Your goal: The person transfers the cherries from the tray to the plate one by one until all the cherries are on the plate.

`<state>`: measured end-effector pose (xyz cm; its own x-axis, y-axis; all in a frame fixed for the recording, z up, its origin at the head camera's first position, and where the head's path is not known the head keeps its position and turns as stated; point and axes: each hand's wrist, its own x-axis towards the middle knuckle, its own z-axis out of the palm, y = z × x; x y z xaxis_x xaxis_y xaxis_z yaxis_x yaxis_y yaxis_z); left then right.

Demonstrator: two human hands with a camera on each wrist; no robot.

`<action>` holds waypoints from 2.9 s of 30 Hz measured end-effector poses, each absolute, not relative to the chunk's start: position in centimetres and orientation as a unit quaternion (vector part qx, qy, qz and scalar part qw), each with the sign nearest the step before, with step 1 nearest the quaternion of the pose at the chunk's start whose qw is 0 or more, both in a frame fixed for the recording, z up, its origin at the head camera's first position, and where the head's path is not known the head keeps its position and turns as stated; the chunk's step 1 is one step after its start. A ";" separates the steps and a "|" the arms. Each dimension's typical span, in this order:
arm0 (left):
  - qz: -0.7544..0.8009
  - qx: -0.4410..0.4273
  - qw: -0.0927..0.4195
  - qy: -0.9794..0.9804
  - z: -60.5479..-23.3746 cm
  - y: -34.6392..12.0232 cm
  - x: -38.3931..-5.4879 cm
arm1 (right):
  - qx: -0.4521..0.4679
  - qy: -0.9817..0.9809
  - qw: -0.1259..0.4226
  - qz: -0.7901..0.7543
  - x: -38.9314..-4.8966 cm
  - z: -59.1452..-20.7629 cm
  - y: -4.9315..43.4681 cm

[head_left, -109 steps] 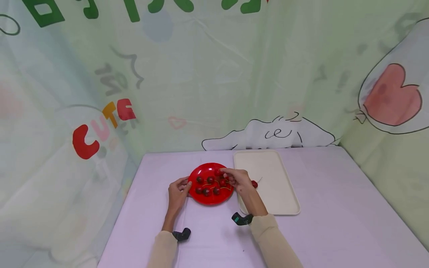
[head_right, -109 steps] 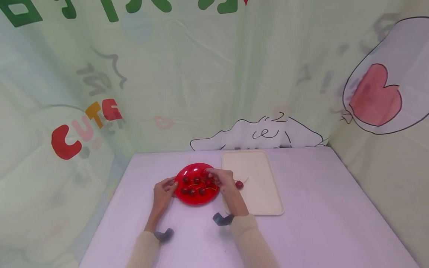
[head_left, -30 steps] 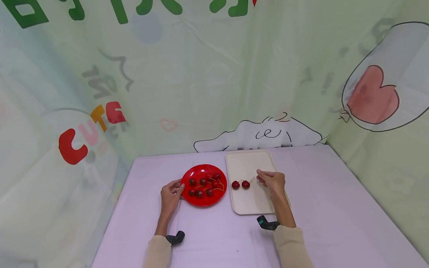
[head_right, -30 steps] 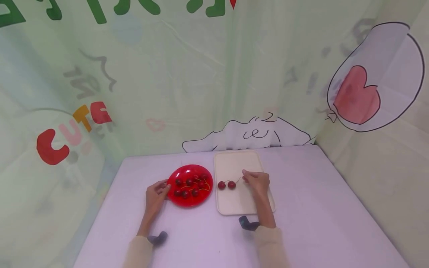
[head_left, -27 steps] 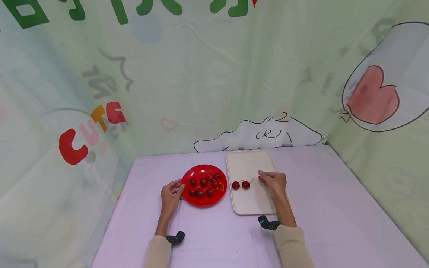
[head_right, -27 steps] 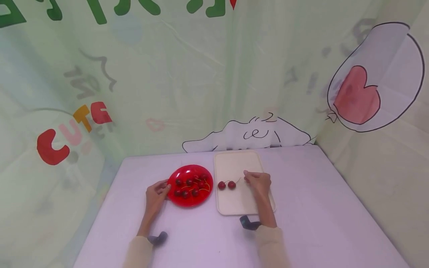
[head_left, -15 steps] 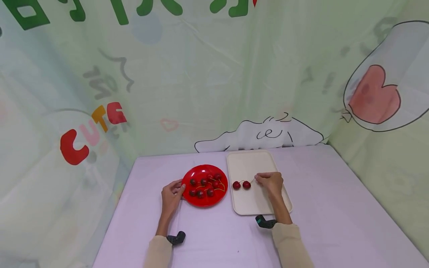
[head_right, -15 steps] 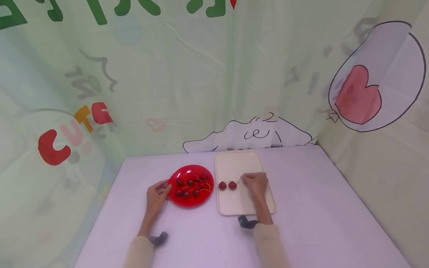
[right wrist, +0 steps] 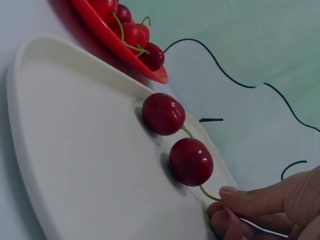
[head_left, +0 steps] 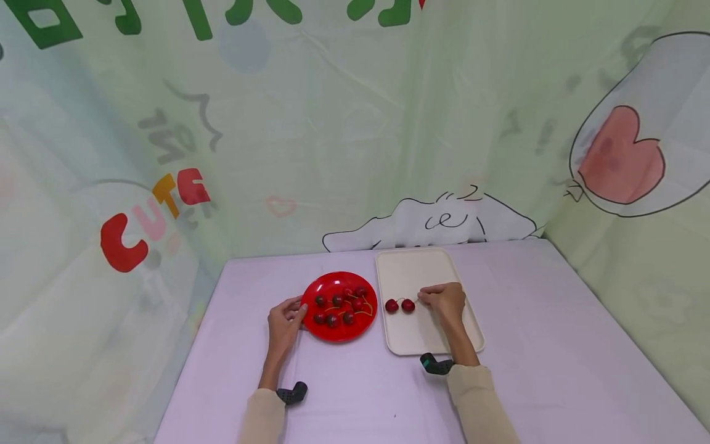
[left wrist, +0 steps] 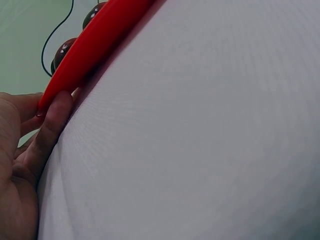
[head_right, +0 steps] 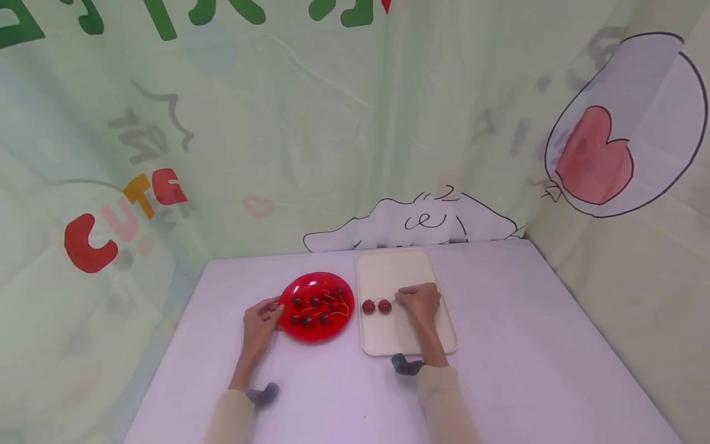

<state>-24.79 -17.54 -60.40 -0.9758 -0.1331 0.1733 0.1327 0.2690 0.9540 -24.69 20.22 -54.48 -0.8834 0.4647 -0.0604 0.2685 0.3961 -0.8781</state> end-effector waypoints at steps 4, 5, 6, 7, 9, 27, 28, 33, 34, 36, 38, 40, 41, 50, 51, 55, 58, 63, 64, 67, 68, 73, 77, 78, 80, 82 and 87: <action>-0.606 -0.003 0.112 -0.788 -60.3 -17.6 -24.8 | -0.225 -0.831 0.101 0.498 -24.9 -54.6 20.0; -0.607 -0.004 0.112 -0.787 -60.3 -17.6 -24.8 | -0.226 -0.831 0.102 0.498 -24.8 -54.6 20.0; -0.608 -0.005 0.112 -0.786 -60.3 -17.6 -24.8 | -0.225 -0.832 0.103 0.496 -24.8 -54.5 19.9; -0.610 -0.006 0.112 -0.785 -60.3 -17.6 -24.8 | -0.225 -0.833 0.103 0.495 -24.8 -54.5 19.9; -0.612 -0.010 0.112 -0.783 -60.2 -17.6 -24.7 | -0.223 -0.834 0.104 0.495 -24.7 -54.3 19.8; -0.607 -0.012 0.113 -0.786 -60.3 -17.7 -24.7 | -0.192 -0.750 0.015 0.633 -23.2 -53.3 21.8; -0.607 -0.012 0.112 -0.787 -60.3 -17.7 -24.7 | -0.191 -0.747 0.014 0.637 -23.2 -53.3 21.8; -0.606 -0.015 0.113 -0.787 -60.3 -17.6 -24.7 | -0.194 -0.745 0.008 0.638 -22.9 -53.2 22.2; -0.606 -0.017 0.114 -0.787 -60.3 -17.6 -24.7 | -0.195 -0.745 0.007 0.638 -22.8 -53.2 22.3; -0.608 -0.018 0.115 -0.785 -60.3 -17.5 -24.6 | -0.200 -0.746 0.007 0.635 -22.8 -53.4 22.5; -0.608 -0.016 0.116 -0.785 -60.3 -17.6 -24.6 | -0.205 -0.744 0.011 0.636 -22.8 -53.7 22.7; -0.608 -0.013 0.116 -0.785 -60.4 -17.6 -24.6 | -0.207 -0.741 0.015 0.638 -22.8 -53.8 22.8; -0.608 -0.012 0.115 -0.785 -60.5 -17.6 -24.6 | -0.211 -0.741 0.017 0.637 -22.8 -53.9 22.8; -0.617 -0.010 0.111 -0.779 -60.4 -17.7 -24.6 | -0.220 -0.737 0.027 0.639 -22.7 -53.8 22.8; -0.617 -0.009 0.111 -0.779 -60.4 -17.7 -24.6 | -0.219 -0.735 0.027 0.642 -22.7 -53.8 22.8; -0.615 -0.005 0.110 -0.781 -60.5 -17.7 -24.7 | -0.221 -0.724 0.022 0.653 -22.9 -53.8 22.8; -0.615 -0.004 0.108 -0.781 -60.6 -17.7 -24.7 | -0.221 -0.717 0.015 0.661 -23.0 -53.8 22.8; -0.619 -0.012 0.109 -0.778 -60.6 -17.7 -24.8 | -0.219 -0.701 0.011 0.679 -23.1 -53.5 22.4; -0.619 -0.012 0.110 -0.777 -60.6 -17.7 -24.8 | -0.220 -0.697 0.011 0.682 -23.1 -53.4 22.3; -0.619 -0.011 0.114 -0.777 -60.5 -17.6 -24.8 | -0.220 -0.685 0.009 0.694 -23.1 -53.2 22.0; -0.618 -0.011 0.116 -0.777 -60.5 -17.6 -24.8 | -0.220 -0.685 0.008 0.695 -23.1 -53.2 22.0; -0.615 -0.018 0.113 -0.780 -60.6 -17.2 -24.8 | -0.220 -0.684 0.008 0.696 -23.1 -53.4 22.0; -0.615 -0.014 0.111 -0.781 -61.0 -17.1 -24.9 | -0.220 -0.680 0.006 0.700 -23.1 -53.6 22.0; -0.616 -0.011 0.113 -0.780 -61.1 -17.1 -24.9 | -0.215 -0.680 0.003 0.701 -23.2 -53.6 21.9; -0.617 -0.008 0.119 -0.778 -61.2 -17.3 -25.0 | -0.209 -0.681 -0.001 0.702 -23.3 -53.7 21.7; -0.616 -0.011 0.123 -0.778 -61.1 -17.4 -25.0 | -0.207 -0.683 -0.002 0.701 -23.5 -53.7 21.4; -0.617 -0.023 0.127 -0.776 -60.9 -17.6 -25.2 | -0.206 -0.682 -0.003 0.701 -23.8 -53.6 21.1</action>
